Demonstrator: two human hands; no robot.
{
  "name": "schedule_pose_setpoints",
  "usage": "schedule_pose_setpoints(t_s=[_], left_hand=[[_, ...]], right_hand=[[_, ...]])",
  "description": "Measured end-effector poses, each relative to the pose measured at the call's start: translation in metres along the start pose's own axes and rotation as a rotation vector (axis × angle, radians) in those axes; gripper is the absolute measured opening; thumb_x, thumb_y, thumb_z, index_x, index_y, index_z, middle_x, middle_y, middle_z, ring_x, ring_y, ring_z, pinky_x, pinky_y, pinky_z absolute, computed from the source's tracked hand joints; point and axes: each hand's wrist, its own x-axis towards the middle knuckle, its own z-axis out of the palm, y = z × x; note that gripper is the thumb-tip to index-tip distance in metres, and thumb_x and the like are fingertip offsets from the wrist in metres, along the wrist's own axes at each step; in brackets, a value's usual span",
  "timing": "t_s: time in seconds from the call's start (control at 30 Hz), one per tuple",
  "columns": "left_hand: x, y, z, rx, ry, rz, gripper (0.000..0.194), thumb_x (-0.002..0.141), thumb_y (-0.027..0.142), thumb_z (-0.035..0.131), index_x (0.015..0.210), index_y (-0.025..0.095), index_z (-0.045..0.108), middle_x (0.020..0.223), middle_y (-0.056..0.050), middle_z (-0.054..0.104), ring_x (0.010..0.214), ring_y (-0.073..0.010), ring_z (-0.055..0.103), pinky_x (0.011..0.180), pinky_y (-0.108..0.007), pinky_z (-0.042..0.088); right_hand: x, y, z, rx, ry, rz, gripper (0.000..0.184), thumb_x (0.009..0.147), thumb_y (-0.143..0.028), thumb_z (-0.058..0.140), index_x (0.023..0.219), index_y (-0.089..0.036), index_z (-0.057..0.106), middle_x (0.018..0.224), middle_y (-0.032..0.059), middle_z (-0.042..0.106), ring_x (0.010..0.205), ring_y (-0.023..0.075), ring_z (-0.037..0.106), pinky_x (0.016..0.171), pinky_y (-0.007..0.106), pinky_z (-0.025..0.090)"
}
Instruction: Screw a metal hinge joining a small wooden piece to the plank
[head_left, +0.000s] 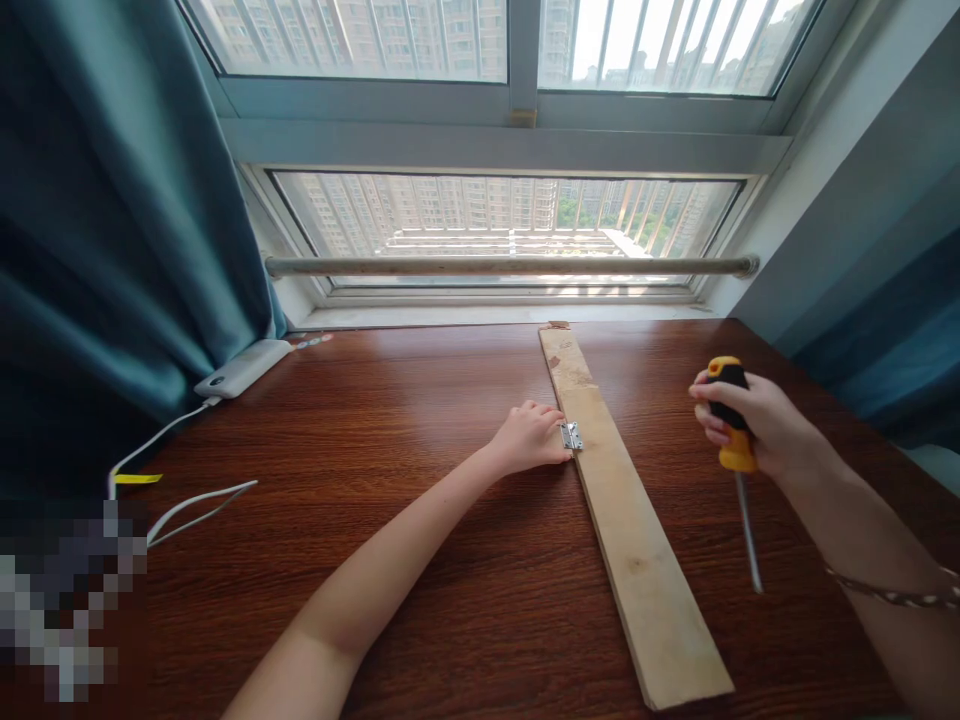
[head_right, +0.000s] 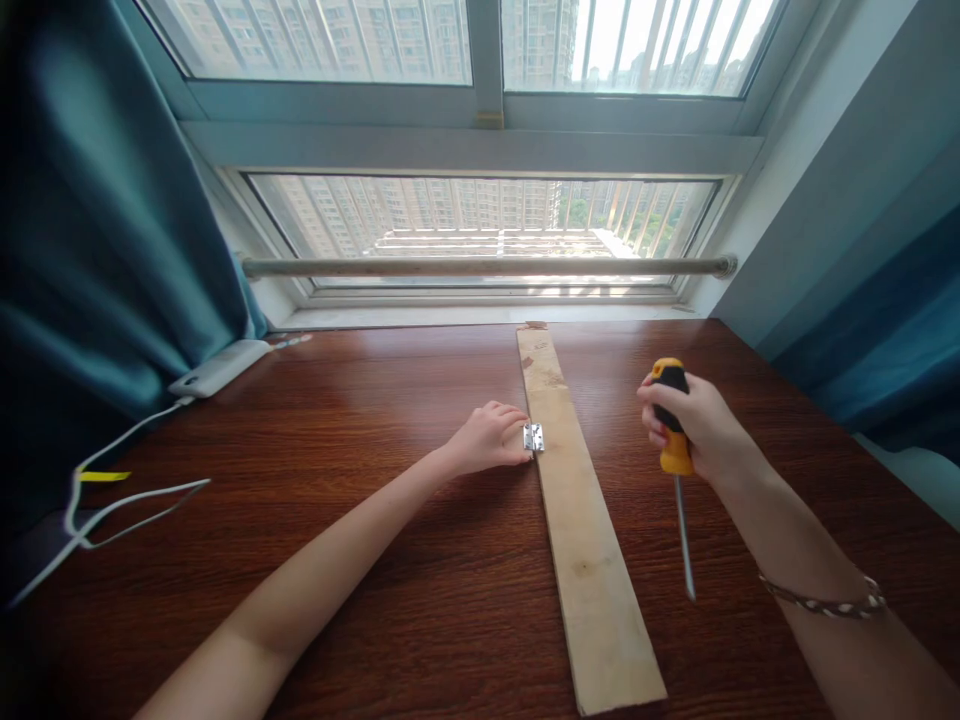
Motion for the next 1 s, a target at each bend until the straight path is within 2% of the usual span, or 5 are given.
schedule_pose_setpoints(t_s=[0.2,0.63,0.77,0.87,1.0], left_hand=[[-0.001,-0.006,0.003,0.076,0.028,0.081,0.061,0.06,0.052,0.068,0.114,0.026,0.051,0.118,-0.004,0.053,0.109,-0.0258,0.04,0.088,-0.035,0.033],[-0.025,0.005,-0.004,0.061,0.134,0.07,0.075,0.055,0.042,0.075,0.121,0.026,0.044,0.132,-0.009,0.038,0.123,-0.0306,0.026,0.101,-0.046,0.022],[-0.065,0.035,0.013,-0.368,0.245,-0.162,0.019,0.076,0.032,0.055,0.09,0.019,0.056,0.102,-0.008,0.056,0.101,-0.0227,0.049,0.09,-0.038,0.038],[-0.089,0.059,0.037,-1.005,0.031,-0.52,0.028,0.068,0.024,0.063,0.093,0.016,0.052,0.101,-0.01,0.057,0.091,-0.0208,0.055,0.081,-0.032,0.045],[-0.093,0.086,0.052,-1.646,0.121,-0.769,0.042,0.066,0.012,0.064,0.102,0.019,0.043,0.12,-0.011,0.049,0.112,-0.0168,0.048,0.092,-0.025,0.038]], right_hand=[[-0.066,0.075,-0.026,-0.496,-0.143,0.602,0.029,0.065,-0.034,0.061,0.084,-0.016,0.049,0.036,-0.0073,0.038,0.03,0.0089,0.039,0.027,0.017,0.023],[-0.077,0.114,-0.019,-0.649,-0.228,0.476,0.029,0.062,-0.033,0.062,0.081,-0.016,0.048,0.065,0.002,0.059,0.032,0.0084,0.046,0.026,0.019,0.032],[-0.078,0.12,-0.02,-0.686,-0.252,0.429,0.027,0.062,-0.032,0.062,0.08,-0.017,0.047,0.063,0.0005,0.059,0.037,0.0113,0.052,0.027,0.018,0.034],[-0.081,0.122,-0.018,-0.704,-0.256,0.42,0.026,0.063,-0.031,0.061,0.08,-0.017,0.047,0.058,-0.0005,0.057,0.041,0.014,0.056,0.028,0.018,0.034],[-0.084,0.12,-0.01,-0.693,-0.198,0.376,0.046,0.063,-0.027,0.06,0.104,-0.017,0.045,0.056,-0.0033,0.055,0.041,0.013,0.054,0.031,0.019,0.037]])
